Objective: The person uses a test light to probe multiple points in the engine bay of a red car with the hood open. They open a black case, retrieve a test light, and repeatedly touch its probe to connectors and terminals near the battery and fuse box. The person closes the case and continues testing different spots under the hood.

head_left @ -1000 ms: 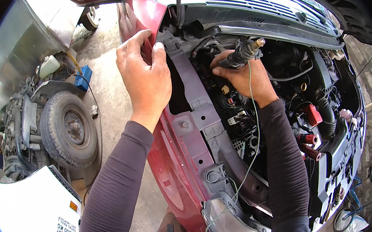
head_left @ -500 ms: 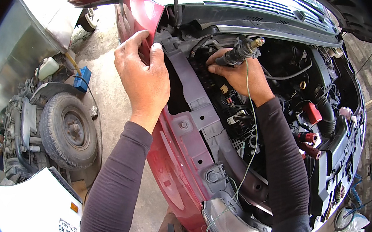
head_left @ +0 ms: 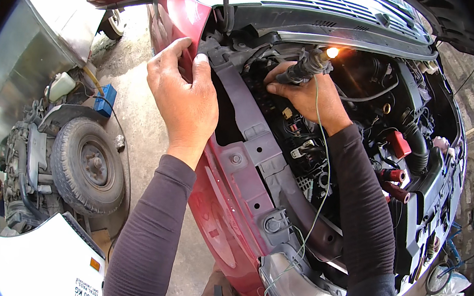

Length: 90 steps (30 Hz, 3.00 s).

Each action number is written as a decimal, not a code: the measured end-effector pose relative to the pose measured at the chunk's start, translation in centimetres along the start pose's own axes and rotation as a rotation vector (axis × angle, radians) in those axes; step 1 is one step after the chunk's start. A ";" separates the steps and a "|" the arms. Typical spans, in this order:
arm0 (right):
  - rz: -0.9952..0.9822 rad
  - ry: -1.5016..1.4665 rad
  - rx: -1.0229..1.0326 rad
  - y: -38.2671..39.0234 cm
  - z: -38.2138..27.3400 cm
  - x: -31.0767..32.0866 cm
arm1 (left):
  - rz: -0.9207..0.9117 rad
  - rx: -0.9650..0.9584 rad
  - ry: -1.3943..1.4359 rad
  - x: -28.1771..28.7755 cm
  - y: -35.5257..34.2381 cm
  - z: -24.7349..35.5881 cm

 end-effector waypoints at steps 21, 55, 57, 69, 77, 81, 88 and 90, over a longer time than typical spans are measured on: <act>0.057 0.032 0.059 0.0 -0.2 0.1 | 0.002 0.000 -0.014 0.0 0.0 0.0; 0.107 0.015 0.123 -0.3 0.0 -0.3 | -0.004 0.011 -0.009 0.1 0.0 0.1; 0.102 0.039 0.130 -0.3 -0.1 -0.3 | -0.005 0.006 -0.008 0.1 0.0 0.1; 0.100 0.024 0.095 -0.4 -0.1 -0.4 | -0.007 0.010 -0.012 0.1 0.0 0.1; 0.122 0.025 0.089 -0.5 0.1 -0.9 | -0.009 0.020 0.009 0.0 0.1 0.1; 0.120 0.032 0.108 -0.5 0.1 -0.9 | -0.012 0.019 0.006 0.0 0.1 0.1; 0.131 0.037 0.118 -0.6 0.3 -0.9 | -0.007 0.013 -0.017 0.1 0.0 0.1; 0.132 0.054 0.118 -0.5 0.3 -0.9 | -0.005 0.009 -0.021 0.1 0.0 0.1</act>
Point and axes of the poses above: each hand's wrist, its own y-axis away from the middle knuckle, its own x-axis out of the back of the hand, z = x × y, the point moved 4 cm from there along -y, towards the middle knuckle, and after that the axes turned 10 degrees about -y, right-handed, at the moved point
